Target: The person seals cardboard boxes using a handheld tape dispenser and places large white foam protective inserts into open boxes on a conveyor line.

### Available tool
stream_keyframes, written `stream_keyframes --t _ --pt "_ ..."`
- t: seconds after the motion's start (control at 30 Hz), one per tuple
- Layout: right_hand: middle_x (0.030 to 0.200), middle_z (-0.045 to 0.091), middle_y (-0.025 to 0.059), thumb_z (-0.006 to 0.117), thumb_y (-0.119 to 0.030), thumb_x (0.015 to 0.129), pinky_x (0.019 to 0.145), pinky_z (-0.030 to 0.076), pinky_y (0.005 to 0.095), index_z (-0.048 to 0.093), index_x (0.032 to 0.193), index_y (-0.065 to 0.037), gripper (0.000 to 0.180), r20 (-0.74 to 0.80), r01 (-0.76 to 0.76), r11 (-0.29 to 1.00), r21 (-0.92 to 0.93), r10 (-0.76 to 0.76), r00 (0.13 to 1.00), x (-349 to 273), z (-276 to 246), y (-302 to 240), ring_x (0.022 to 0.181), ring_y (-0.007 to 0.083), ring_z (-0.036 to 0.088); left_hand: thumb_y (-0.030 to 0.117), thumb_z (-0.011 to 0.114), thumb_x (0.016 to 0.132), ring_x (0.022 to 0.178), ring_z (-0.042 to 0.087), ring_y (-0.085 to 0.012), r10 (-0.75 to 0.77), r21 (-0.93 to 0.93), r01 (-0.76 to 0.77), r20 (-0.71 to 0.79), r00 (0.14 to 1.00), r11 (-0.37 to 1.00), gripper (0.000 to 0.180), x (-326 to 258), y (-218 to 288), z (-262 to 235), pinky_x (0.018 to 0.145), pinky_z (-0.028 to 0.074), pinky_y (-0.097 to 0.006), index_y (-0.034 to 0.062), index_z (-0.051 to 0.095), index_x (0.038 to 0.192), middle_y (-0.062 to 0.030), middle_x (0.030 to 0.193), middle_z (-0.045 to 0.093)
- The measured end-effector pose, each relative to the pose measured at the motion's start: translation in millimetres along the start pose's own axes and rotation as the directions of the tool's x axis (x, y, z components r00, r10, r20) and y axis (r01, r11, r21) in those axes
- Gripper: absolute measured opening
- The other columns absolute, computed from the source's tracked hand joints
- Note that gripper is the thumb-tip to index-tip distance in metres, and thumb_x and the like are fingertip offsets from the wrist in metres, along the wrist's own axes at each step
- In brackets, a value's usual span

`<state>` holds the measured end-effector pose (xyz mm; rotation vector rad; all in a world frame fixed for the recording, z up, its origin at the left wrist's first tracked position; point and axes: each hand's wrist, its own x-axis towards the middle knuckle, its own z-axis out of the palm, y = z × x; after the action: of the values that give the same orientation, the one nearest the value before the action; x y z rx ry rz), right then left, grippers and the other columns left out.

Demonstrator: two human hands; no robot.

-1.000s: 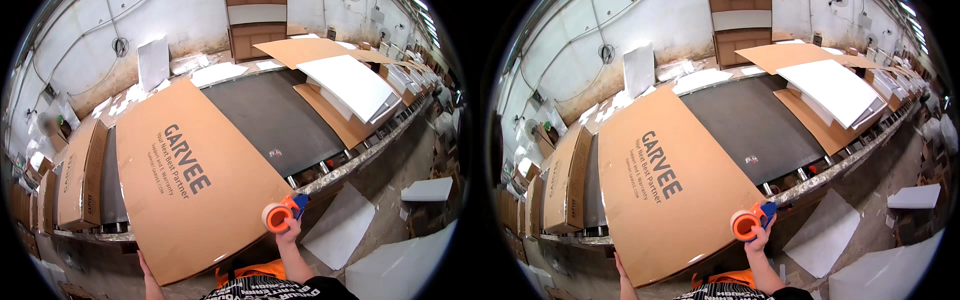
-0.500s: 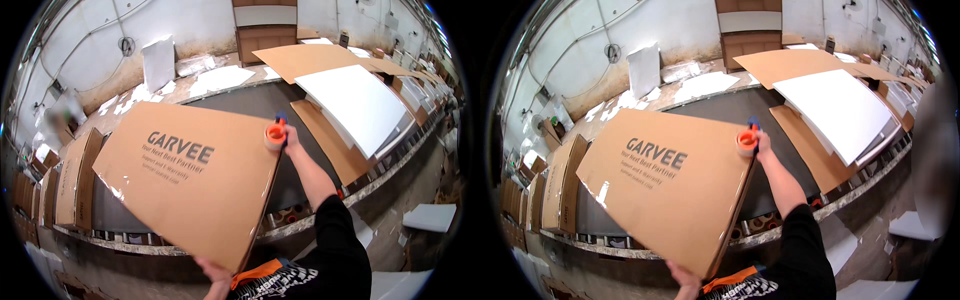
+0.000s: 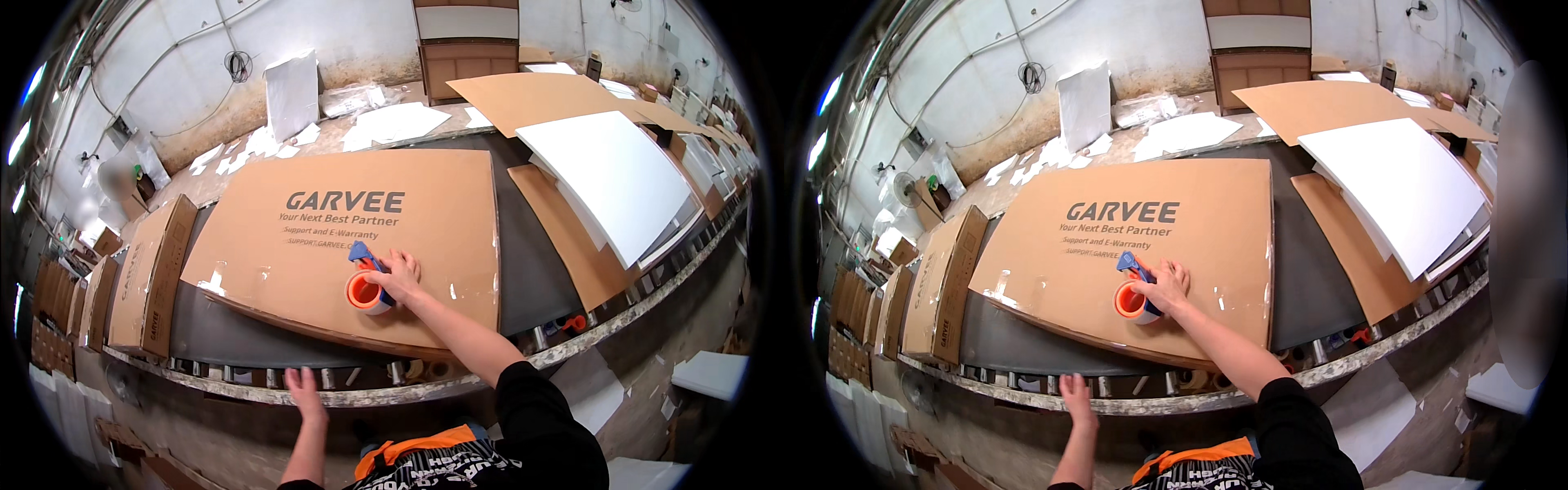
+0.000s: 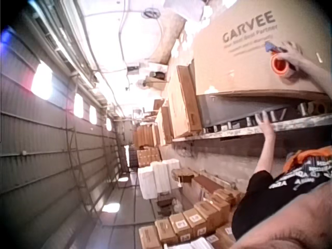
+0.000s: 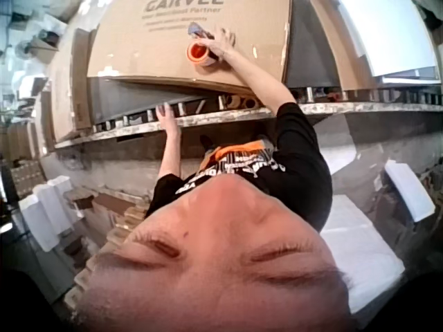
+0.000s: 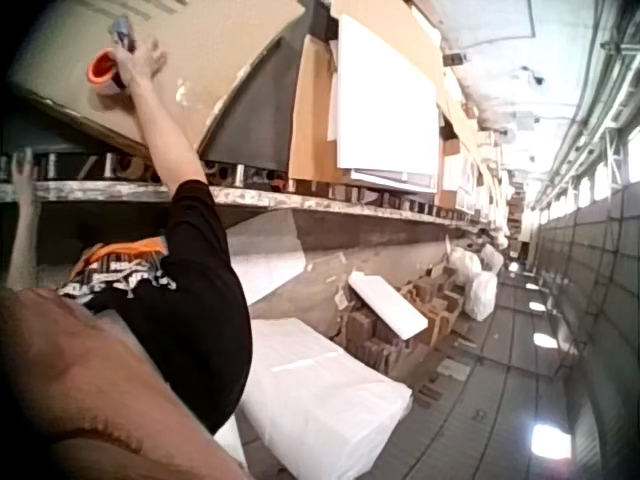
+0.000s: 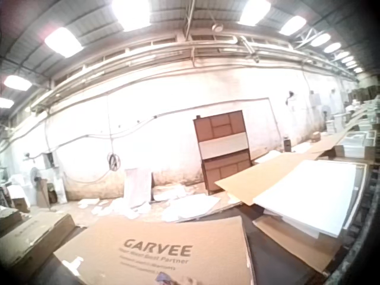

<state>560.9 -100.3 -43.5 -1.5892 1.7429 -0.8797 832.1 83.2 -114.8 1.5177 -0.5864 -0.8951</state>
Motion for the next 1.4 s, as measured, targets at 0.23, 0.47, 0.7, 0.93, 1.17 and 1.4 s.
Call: stream_keyframes --t 0.23,0.47,0.7,0.93,1.17,1.4 --pt "0.142 0.040 0.0266 0.070 -0.035 0.079 0.106 0.036 0.0440 0.033 0.144 0.001 0.084 -0.264 0.172 0.677 0.716 0.034 0.964 -21 17 37 0.130 0.0381 0.040 0.047 0.071 0.084 0.073 0.039 -0.0065 0.024 -0.068 -0.034 -0.141 0.990 0.997 0.045 240 66 -115 0.064 0.035 -0.025 0.0145 0.051 0.107 0.0053 0.084 0.048" --pt "0.136 0.045 0.0274 0.070 -0.019 0.073 0.106 0.032 0.0535 0.054 0.123 0.001 0.057 -0.681 -0.261 0.863 -0.433 -0.123 0.722 -171 -11 50 0.127 0.0429 0.037 0.063 0.071 0.075 0.098 0.054 -0.0151 -0.187 -0.044 0.183 -0.117 0.975 0.982 0.081 421 94 -138 0.084 0.038 -0.033 0.0085 0.054 0.132 -0.0069 0.131 0.051" --pt "0.117 0.064 0.0123 0.058 -0.022 0.070 0.103 0.029 0.0486 0.066 0.103 -0.004 0.038 -0.791 -0.365 0.755 -0.545 -0.319 0.522 -158 1 54 0.113 0.0338 0.051 0.058 0.072 0.076 0.120 0.051 -0.0280 -0.098 0.043 0.104 -0.134 0.986 0.994 0.074 464 73 -97 0.102 0.039 -0.042 0.0032 0.060 0.125 -0.0136 0.129 0.057" --pt "0.115 0.064 0.0133 0.053 -0.021 0.068 0.100 0.029 0.0467 0.067 0.104 -0.002 0.043 -0.692 -0.243 0.743 -0.624 -0.381 0.613 -165 7 39 0.108 0.0345 0.052 0.038 0.062 0.092 0.108 0.060 -0.0244 -0.124 -0.229 0.144 0.100 0.987 0.963 0.048 542 78 -128 0.094 0.048 -0.036 0.0039 0.058 0.125 -0.0101 0.120 0.063" --pt "0.109 0.066 0.0105 0.052 -0.021 0.066 0.093 0.033 0.0445 0.069 0.097 -0.005 0.039 -0.672 -0.169 0.747 -0.643 -0.445 0.592 -144 -25 61 0.099 0.0313 0.055 0.037 0.050 0.098 0.107 0.061 -0.0223 0.069 -0.128 -0.067 0.013 0.998 0.990 0.047 477 77 -160 0.092 0.049 -0.035 -0.0001 0.057 0.126 -0.0108 0.119 0.063" --pt "0.112 0.066 0.0068 0.050 -0.016 0.067 0.098 0.033 0.0484 0.068 0.097 -0.008 0.036 -0.536 0.220 0.763 -0.607 -0.599 0.595 18 -138 175 0.105 0.0291 0.053 0.042 0.056 0.093 0.116 0.053 -0.0271 0.042 -0.294 -0.102 -0.202 0.979 0.951 0.059 172 48 -122 0.099 0.042 -0.042 0.0001 0.049 0.133 -0.0133 0.131 0.055"
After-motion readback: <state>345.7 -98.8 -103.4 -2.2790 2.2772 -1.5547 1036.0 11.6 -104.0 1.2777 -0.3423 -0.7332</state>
